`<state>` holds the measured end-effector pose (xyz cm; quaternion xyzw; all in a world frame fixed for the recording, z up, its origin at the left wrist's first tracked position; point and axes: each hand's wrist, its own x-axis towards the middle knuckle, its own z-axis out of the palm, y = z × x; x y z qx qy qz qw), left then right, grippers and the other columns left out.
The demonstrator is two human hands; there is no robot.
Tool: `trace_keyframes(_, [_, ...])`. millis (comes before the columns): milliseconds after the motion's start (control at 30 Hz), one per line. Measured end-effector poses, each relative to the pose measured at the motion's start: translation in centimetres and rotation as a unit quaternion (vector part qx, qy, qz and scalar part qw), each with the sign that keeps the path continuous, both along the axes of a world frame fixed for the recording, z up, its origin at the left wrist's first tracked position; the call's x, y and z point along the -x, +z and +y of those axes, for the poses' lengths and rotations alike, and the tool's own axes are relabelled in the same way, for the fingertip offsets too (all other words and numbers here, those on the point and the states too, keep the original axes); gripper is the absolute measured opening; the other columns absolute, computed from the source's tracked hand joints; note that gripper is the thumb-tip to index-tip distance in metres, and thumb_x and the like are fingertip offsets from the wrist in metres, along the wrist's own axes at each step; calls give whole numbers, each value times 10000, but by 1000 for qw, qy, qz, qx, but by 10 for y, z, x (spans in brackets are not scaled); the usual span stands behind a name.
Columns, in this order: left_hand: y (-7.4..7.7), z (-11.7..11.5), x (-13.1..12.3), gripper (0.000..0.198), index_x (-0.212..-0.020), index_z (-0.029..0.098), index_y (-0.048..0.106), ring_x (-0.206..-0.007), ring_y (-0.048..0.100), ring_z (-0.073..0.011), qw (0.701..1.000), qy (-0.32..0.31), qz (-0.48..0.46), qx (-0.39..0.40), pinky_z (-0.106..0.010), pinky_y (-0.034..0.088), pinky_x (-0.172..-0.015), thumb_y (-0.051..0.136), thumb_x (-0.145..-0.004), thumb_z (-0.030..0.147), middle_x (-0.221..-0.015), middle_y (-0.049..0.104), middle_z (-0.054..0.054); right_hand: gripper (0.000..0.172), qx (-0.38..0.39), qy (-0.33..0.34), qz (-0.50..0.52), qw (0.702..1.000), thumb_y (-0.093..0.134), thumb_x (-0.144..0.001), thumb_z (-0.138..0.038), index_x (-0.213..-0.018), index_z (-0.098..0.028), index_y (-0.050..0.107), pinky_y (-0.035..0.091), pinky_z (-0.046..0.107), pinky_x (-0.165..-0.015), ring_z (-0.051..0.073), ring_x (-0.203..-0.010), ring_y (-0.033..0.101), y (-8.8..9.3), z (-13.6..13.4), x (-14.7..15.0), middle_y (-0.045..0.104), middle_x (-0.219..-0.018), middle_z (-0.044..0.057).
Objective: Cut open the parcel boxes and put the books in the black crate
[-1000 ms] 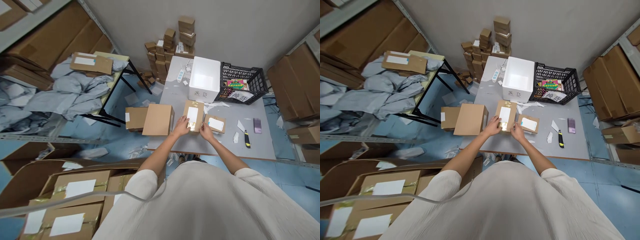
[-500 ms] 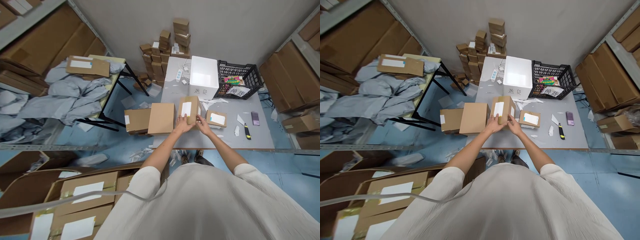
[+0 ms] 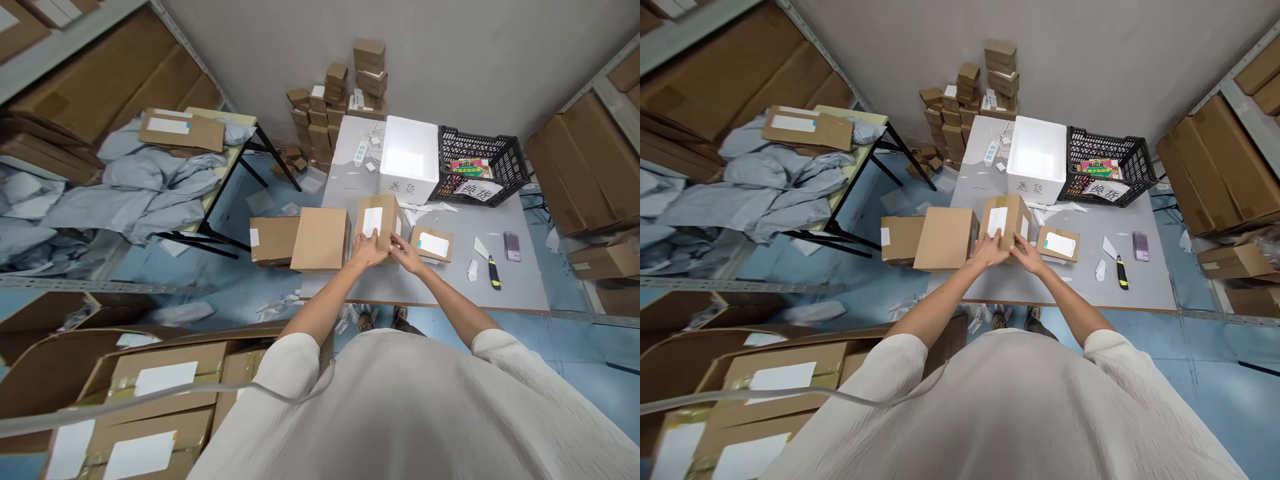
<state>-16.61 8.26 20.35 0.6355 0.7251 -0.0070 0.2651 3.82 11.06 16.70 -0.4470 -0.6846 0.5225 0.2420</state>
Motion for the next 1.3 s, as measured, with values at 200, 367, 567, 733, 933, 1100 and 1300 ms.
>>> trace_keyframes(200, [0,6,-3,1098,-1858,212,243,-1575,527,-559,999,26,-38,14,-596,409,-1265,548,-986,806,-1795,440,-302,875,-3,29,2,1000,598,-1056,-802,-1790,-340,487,422,555,-1371,328,-1628,558,1,8,-4,615,-1734,86])
trace_keyframes(367, [-4,11,0,1102,-1863,249,236,-1595,517,-563,997,42,-63,17,-604,426,-1267,587,-970,791,-1827,420,-265,853,-21,34,-15,999,574,-1063,-825,-1770,-352,520,384,569,-1398,338,-1647,533,-4,11,-2,584,-1764,66])
trace_keyframes(567, [-17,5,11,1107,-1878,265,156,-1549,609,-475,990,50,-126,34,-524,513,-1197,557,-982,778,-1781,503,-236,835,-73,76,-42,994,537,-1079,-828,-1743,-322,568,346,610,-1413,371,-1678,475,-4,12,3,571,-1773,83])
trace_keyframes(733, [-28,-6,27,990,-1854,202,249,-1669,479,-424,992,66,-104,6,-523,413,-1322,553,-1018,635,-1824,463,-216,808,-90,117,-51,988,518,-1099,-788,-1732,-289,577,371,591,-1404,361,-1650,514,-13,10,13,598,-1746,111])
trace_keyframes(933, [-30,-10,55,869,-1800,245,408,-1798,210,-393,997,68,-21,-25,-613,203,-1437,618,-982,450,-1923,274,-163,607,-111,72,-113,985,564,-1108,-587,-1581,-235,710,378,585,-1399,352,-1636,528,-41,10,10,610,-1712,163])
trace_keyframes(1100, [-35,-30,88,827,-1806,173,372,-1781,267,-365,996,87,-18,-20,-545,255,-1433,534,-1026,396,-1905,294,-204,539,-105,19,-239,965,607,-1054,-391,-1551,-212,719,411,629,-1365,397,-1661,481,-50,13,9,491,-1796,183])
trace_keyframes(1300, [-48,-63,131,867,-1822,209,332,-1797,203,-419,992,117,17,49,-693,269,-1391,579,-1010,391,-1929,197,-242,735,-58,30,-314,947,633,-1049,-411,-1756,-251,513,390,710,-1344,472,-1702,397,-47,12,30,286,-1909,188])
